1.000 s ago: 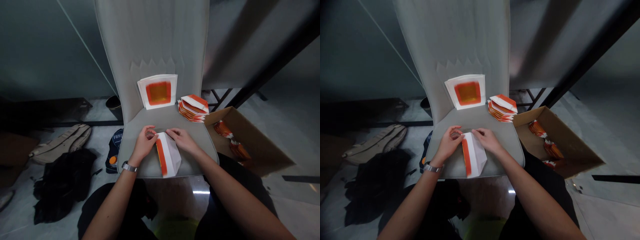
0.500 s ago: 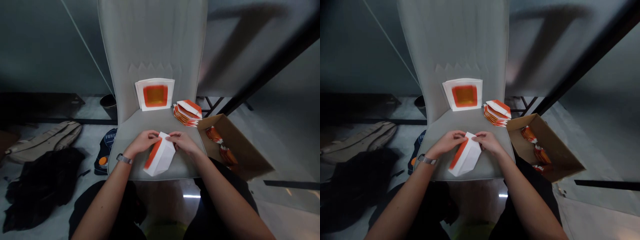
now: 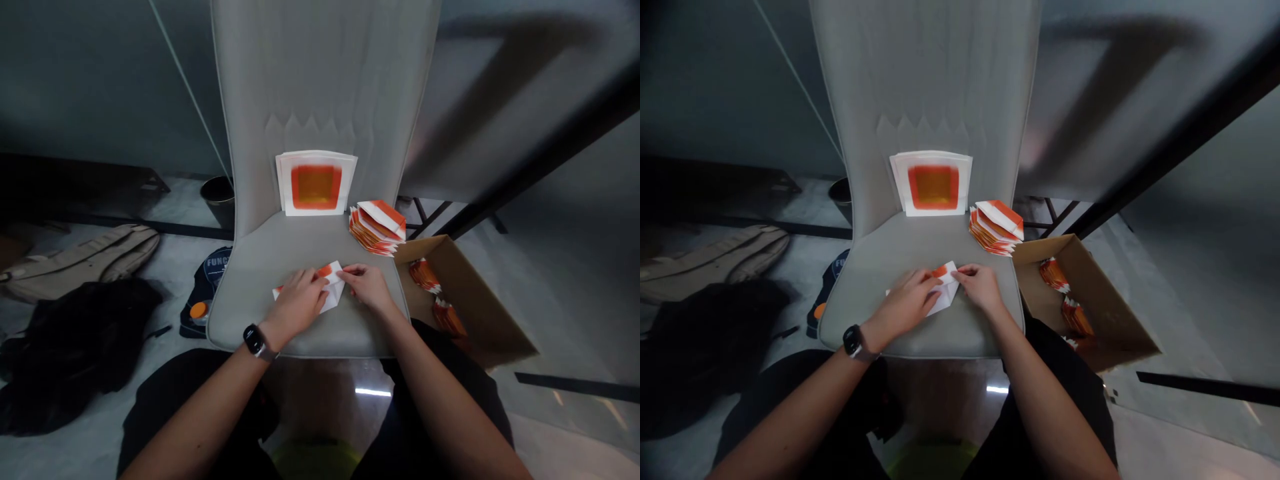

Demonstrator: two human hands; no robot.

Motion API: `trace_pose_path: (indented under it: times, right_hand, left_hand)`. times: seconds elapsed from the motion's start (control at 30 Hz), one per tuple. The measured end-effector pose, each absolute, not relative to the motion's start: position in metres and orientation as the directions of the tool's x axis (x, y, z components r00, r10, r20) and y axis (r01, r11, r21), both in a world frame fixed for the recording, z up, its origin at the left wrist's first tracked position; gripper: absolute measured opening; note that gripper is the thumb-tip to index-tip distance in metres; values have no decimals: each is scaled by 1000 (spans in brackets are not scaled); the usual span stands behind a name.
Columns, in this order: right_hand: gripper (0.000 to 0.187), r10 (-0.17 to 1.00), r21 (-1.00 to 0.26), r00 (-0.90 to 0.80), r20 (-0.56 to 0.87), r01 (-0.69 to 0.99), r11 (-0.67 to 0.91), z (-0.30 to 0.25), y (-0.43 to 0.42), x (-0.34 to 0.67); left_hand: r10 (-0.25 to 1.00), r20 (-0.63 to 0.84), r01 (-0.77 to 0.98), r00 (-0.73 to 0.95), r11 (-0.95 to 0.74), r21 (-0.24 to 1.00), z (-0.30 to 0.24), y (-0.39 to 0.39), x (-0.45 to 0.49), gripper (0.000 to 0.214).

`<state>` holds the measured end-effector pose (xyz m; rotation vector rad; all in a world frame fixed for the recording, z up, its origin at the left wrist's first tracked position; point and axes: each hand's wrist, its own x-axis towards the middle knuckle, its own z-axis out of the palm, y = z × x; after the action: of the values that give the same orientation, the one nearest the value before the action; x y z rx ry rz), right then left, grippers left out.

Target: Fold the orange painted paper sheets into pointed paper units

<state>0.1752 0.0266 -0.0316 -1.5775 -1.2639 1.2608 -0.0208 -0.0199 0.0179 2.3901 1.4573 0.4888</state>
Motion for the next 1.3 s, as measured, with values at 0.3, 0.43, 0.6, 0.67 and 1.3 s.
trace_pose_path:
  times: [0.3, 0.43, 0.6, 0.67, 1.3]
  right_hand:
    - [32, 985, -956, -23, -173, 244, -162, -29, 27, 176]
    - [41, 968, -946, 3, -253, 210, -248, -23, 29, 178]
    - [35, 967, -937, -35, -251, 261, -233, -24, 29, 178]
    - [29, 986, -941, -66, -152, 313, -124, -26, 23, 179]
    - [25, 967, -731, -115, 226, 637, 246, -40, 4, 177]
  left_hand:
    - [884, 112, 833, 454, -466, 299, 2, -27, -25, 32]
    - [877, 111, 824, 467, -477, 304, 2, -26, -27, 32]
    - [905, 154, 778, 396, -420, 467, -3, -10, -27, 30]
    - [920, 139, 757, 366, -382, 531, -6, -1, -27, 25]
    - [889, 139, 669, 436, -424, 611, -13, 12, -26, 42]
